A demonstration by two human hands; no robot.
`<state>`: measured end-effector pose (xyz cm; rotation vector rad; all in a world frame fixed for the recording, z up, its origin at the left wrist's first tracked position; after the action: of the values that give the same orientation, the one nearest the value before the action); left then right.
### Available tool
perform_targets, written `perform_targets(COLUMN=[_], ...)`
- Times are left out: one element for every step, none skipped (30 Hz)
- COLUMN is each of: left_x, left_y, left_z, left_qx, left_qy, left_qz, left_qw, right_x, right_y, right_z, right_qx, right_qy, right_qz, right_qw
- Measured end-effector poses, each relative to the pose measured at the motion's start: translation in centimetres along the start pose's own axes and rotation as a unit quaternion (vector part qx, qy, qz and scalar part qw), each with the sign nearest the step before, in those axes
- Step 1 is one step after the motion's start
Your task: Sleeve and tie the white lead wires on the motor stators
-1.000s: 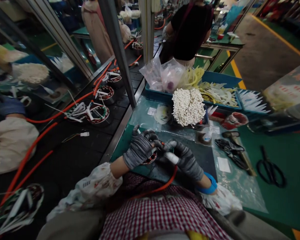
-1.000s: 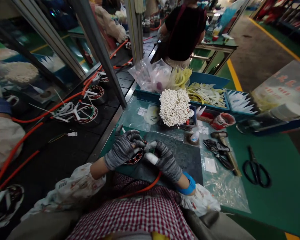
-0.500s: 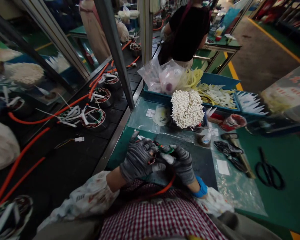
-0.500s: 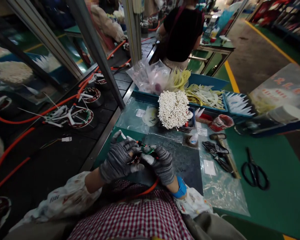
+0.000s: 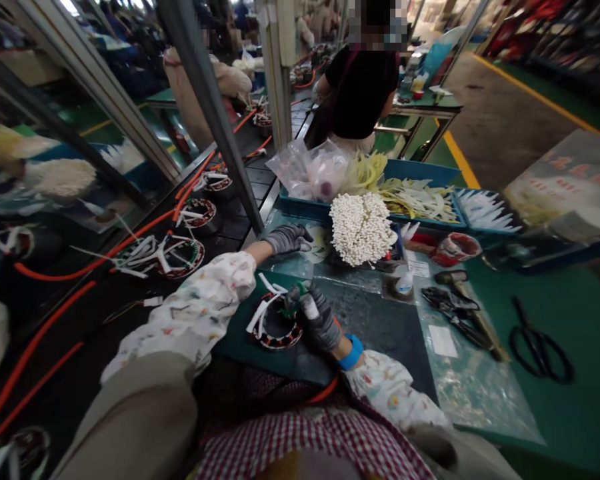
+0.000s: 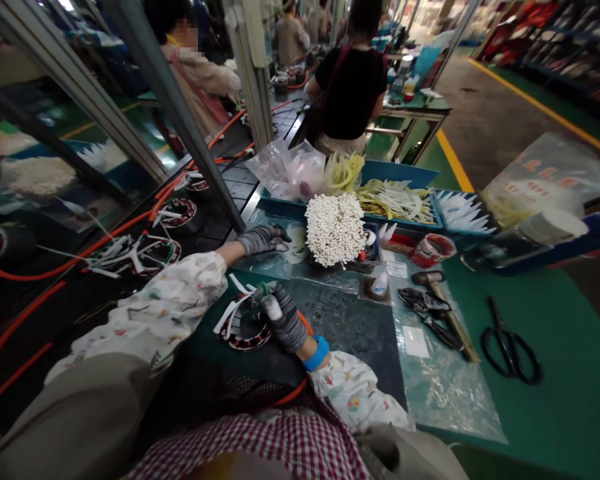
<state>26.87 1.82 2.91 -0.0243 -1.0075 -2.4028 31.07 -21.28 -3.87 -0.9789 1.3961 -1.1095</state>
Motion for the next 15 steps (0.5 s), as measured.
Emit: perform_targets(left_x=[-1.3,-2.4,-3.1,-3.6,-3.8,-3.9,-3.9,-3.7,-3.4,-2.8,-1.9,-0.6,1.0,3.1,5.5], left_y=[0.4,0.8,1.0,1.2,1.2,1.1,0.8,0.5,0.1,-0.3,-0.8,-1.2,-1.5,-1.7,-1.8], left_z=[-0.8,-1.6,-2.2,-2.6,-2.8,-2.7,-2.5,-2.1,-1.5,-0.8,-0.2,0.3,0.6,0.5,0.0], left_qx=[-0.006,-0.01,-0.011,-0.009,-0.004,0.003,0.013,0.025,0.039,0.054,0.07,0.086,0.103,0.119,0.132], left_qy=[0.004,0.011,0.017,0.024,0.03,0.035,0.04,0.045,0.052,0.063,0.08,0.102,0.136,0.181,0.23], left_qz=[-0.004,-0.008,-0.011,-0.014,-0.017,-0.02,-0.022,-0.024,-0.024,-0.024,-0.024,-0.024,-0.026,-0.028,-0.031], left_qw=[1.0,1.0,1.0,1.0,0.999,0.999,0.999,0.998,0.998,0.996,0.994,0.991,0.985,0.976,0.964], right_x=[-0.1,-0.1,-0.1,-0.1,-0.1,0.0,0.1,0.3,0.4,0.6,0.8,0.9,1.1,1.2,1.3], right_y=[0.0,-0.1,-0.1,-0.1,-0.2,-0.2,-0.3,-0.4,-0.4,-0.5,-0.5,-0.6,-0.6,-0.5,-0.4], right_z=[-0.1,-0.2,-0.1,0.1,0.2,0.4,0.5,0.5,0.6,0.6,0.6,0.6,0.7,0.8,1.0], right_qx=[-0.02,-0.036,-0.048,-0.057,-0.063,-0.068,-0.071,-0.073,-0.073,-0.073,-0.071,-0.069,-0.065,-0.06,-0.054], right_qy=[-0.005,-0.009,-0.01,-0.011,-0.012,-0.015,-0.02,-0.025,-0.03,-0.034,-0.035,-0.034,-0.028,-0.02,-0.008], right_qz=[-0.001,-0.002,-0.003,-0.004,-0.006,-0.008,-0.009,-0.01,-0.01,-0.01,-0.011,-0.012,-0.015,-0.018,-0.023], right_qw=[1.0,0.999,0.999,0.998,0.998,0.998,0.997,0.997,0.997,0.997,0.997,0.997,0.997,0.998,0.998])
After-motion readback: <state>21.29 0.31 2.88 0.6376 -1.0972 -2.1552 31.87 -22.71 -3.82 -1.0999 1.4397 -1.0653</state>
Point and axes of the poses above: each hand's wrist, its own x-axis away from the middle knuckle, its own z-axis out of the back of the hand, y = z × x, the point moved 1 cm from there along -x, towards the middle knuckle, and after that the axes turned 10 degrees about -y, right-handed, at the moved point
